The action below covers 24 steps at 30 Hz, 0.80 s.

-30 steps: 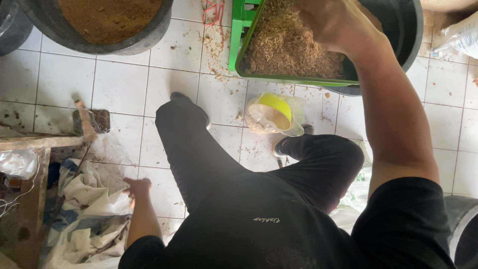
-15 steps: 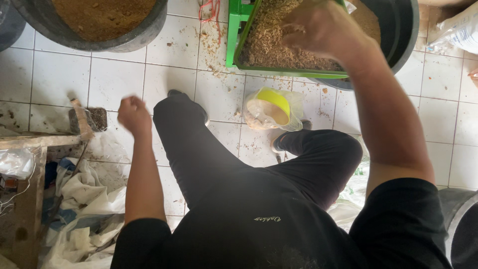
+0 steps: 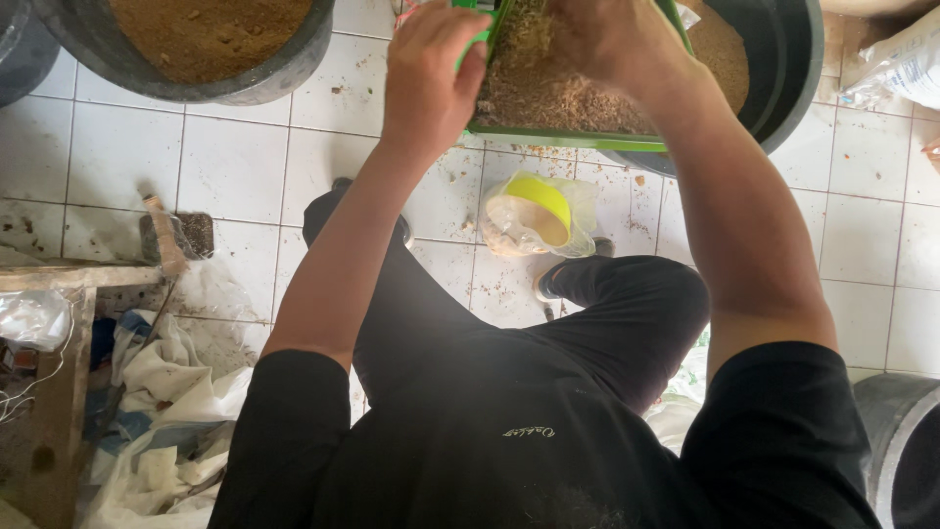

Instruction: The person pours grain from a yellow bowl into a green tray, then uses hands and a wooden stick to spread and level the grain. The person repeatedly scoops grain from a large black tub into the tray and continues to level it with the stick.

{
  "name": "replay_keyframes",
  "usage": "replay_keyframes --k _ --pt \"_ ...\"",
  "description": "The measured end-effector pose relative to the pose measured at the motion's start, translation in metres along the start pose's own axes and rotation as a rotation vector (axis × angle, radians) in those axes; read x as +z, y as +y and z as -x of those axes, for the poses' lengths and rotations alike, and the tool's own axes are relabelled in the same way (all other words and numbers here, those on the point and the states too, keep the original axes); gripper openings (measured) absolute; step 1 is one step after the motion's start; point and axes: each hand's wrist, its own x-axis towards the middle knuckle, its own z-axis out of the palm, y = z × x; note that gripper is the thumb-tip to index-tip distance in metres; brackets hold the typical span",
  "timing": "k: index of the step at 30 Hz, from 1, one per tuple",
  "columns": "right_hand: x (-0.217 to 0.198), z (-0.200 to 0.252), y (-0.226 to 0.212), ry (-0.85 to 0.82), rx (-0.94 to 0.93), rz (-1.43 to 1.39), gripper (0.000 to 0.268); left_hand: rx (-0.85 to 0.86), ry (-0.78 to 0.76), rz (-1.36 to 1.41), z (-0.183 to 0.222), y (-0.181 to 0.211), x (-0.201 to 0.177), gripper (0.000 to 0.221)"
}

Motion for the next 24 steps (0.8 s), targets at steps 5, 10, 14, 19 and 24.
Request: replay_keyframes --k 5,10,14,19,24 --pt "-0.022 0.022 0.007 0.014 0.073 0.056 0.017 0.005 -0.327 -0.181 -0.017 0.021 0.009 0.018" --pt "-0.033 0.038 0.008 0.011 -0.174 0.100 0.043 0.066 -0.562 -0.443 -0.022 0.023 0.004 0.018" --pt "-0.020 0.045 0.004 -0.005 -0.150 0.113 0.044 0.102 -0.693 -0.622 -0.026 0.019 0.005 0.013" --pt "-0.016 0.044 0.014 -0.022 0.050 -0.015 0.024 0.148 -0.632 -0.638 -0.026 0.016 0.015 0.013" --pt "-0.029 0.047 0.028 0.060 0.004 0.003 0.013 0.138 -0.653 -0.631 -0.024 0.013 0.014 0.009"
